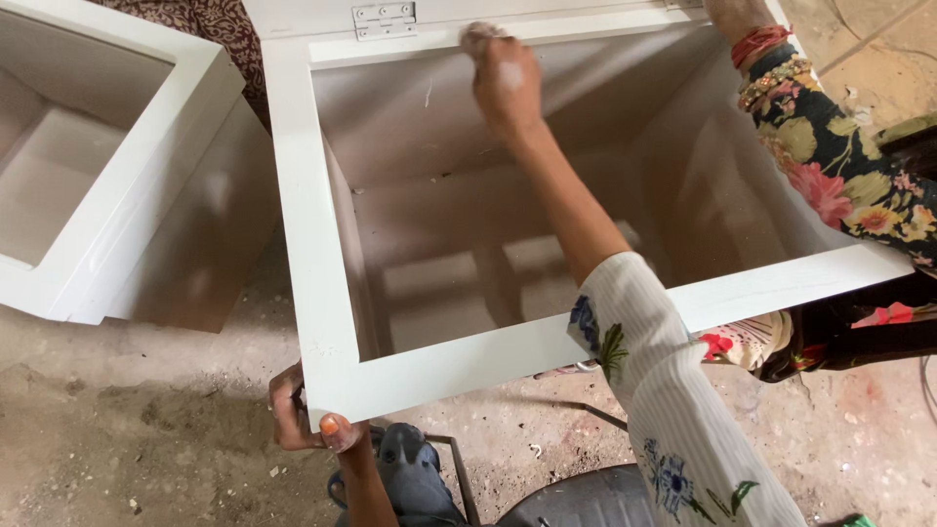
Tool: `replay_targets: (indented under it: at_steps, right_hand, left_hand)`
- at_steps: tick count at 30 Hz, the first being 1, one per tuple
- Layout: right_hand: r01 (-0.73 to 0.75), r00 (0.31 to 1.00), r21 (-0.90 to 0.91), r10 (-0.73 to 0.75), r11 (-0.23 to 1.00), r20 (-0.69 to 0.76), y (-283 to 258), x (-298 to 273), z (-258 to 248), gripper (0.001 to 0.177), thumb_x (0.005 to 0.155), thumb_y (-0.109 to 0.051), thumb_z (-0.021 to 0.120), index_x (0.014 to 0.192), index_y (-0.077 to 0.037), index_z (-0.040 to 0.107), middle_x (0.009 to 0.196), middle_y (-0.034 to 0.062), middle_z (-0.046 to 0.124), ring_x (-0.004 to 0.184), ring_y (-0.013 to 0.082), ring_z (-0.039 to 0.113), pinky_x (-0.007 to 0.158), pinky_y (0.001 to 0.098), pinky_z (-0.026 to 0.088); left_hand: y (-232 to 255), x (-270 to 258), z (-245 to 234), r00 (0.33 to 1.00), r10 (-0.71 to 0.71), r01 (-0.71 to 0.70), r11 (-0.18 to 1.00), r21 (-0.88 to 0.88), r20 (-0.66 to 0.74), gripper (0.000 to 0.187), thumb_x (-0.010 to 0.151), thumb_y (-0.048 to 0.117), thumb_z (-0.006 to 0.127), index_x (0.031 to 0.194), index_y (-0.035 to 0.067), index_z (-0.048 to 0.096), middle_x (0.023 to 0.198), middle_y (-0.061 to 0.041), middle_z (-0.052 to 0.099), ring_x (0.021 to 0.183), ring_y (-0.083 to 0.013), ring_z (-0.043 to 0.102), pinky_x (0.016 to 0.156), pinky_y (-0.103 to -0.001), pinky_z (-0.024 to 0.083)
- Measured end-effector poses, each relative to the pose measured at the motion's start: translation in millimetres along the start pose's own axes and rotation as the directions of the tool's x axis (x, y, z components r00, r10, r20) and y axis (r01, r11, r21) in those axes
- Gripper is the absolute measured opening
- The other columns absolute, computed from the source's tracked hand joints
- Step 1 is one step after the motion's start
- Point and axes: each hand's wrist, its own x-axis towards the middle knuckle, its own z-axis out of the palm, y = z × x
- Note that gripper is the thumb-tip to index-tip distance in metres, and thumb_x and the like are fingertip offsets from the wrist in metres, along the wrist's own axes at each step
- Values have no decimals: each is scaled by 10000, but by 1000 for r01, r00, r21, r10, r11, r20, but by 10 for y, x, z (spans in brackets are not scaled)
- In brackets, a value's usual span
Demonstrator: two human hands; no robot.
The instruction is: The person sands the edges and corners of a white wooden cabinet using a sanding block. They work on the top rim and side edges, then move to the lower front edge, smoothing the surface by hand.
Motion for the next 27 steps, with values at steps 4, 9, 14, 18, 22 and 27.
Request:
replay_targets:
  at_steps: [4, 9, 14, 18, 22, 27]
  right_hand:
    - [-38, 965, 109, 8, 993, 262, 129, 41, -159, 222, 1005, 17, 559, 1027, -44, 771, 917, 234, 747, 749, 397, 727, 641, 489, 625]
    - [-144, 978, -111, 159, 983, 136, 1223, 56, -540, 134, 983, -36, 582, 1008, -39, 713, 897, 220, 734, 815, 448, 697, 667, 555, 576]
    - [-256, 961, -214, 273, 943, 51, 699, 63, -281, 116, 940, -104, 604, 952, -53, 708, 906, 232, 717, 846, 454, 680, 749, 573, 555]
    - [-69, 966, -148, 104, 987, 238, 281, 112, 3, 197, 946, -21, 514, 970, -48, 708, 932, 243, 708, 849, 410, 701, 786, 510, 588]
    - [-181, 954, 176, 130, 968, 269, 1011, -24, -339, 213, 1099, -90, 549, 997, -20, 722, 871, 194, 728, 769, 365, 699, 688, 478, 569]
    - [-69, 956, -467, 193, 882, 223, 1770, 13, -761, 102, 910, -101, 709, 858, -13, 712, 826, 241, 690, 747, 389, 699, 600, 452, 587]
  left_hand:
    - [-30, 33, -65, 999, 21, -24, 996, 82, 31, 829, 979, 721, 550, 1058, -96, 666, 929, -151, 699, 783, -222, 693, 652, -325, 570]
    - [-136, 1, -60, 998, 64, -63, 992, 109, -2, 850, 961, 761, 492, 1000, -69, 669, 858, -128, 699, 716, -185, 685, 626, -310, 560]
    - [21, 36, 8, 999, 30, -29, 997, 78, -21, 838, 970, 759, 485, 983, -58, 668, 770, -107, 680, 671, -182, 666, 590, -279, 542]
    - [84, 98, 43, 992, 120, -125, 982, 143, 44, 814, 1010, 720, 444, 1005, -64, 666, 830, -149, 686, 745, -227, 681, 646, -305, 544]
    - [19, 195, -87, 968, 242, -251, 909, 333, 70, 791, 1004, 661, 388, 917, -57, 709, 783, -160, 699, 676, -243, 685, 613, -342, 527]
    - [34, 169, 67, 978, 196, -207, 950, 235, 71, 778, 1045, 644, 347, 1010, -53, 692, 847, -166, 701, 719, -247, 695, 631, -351, 556]
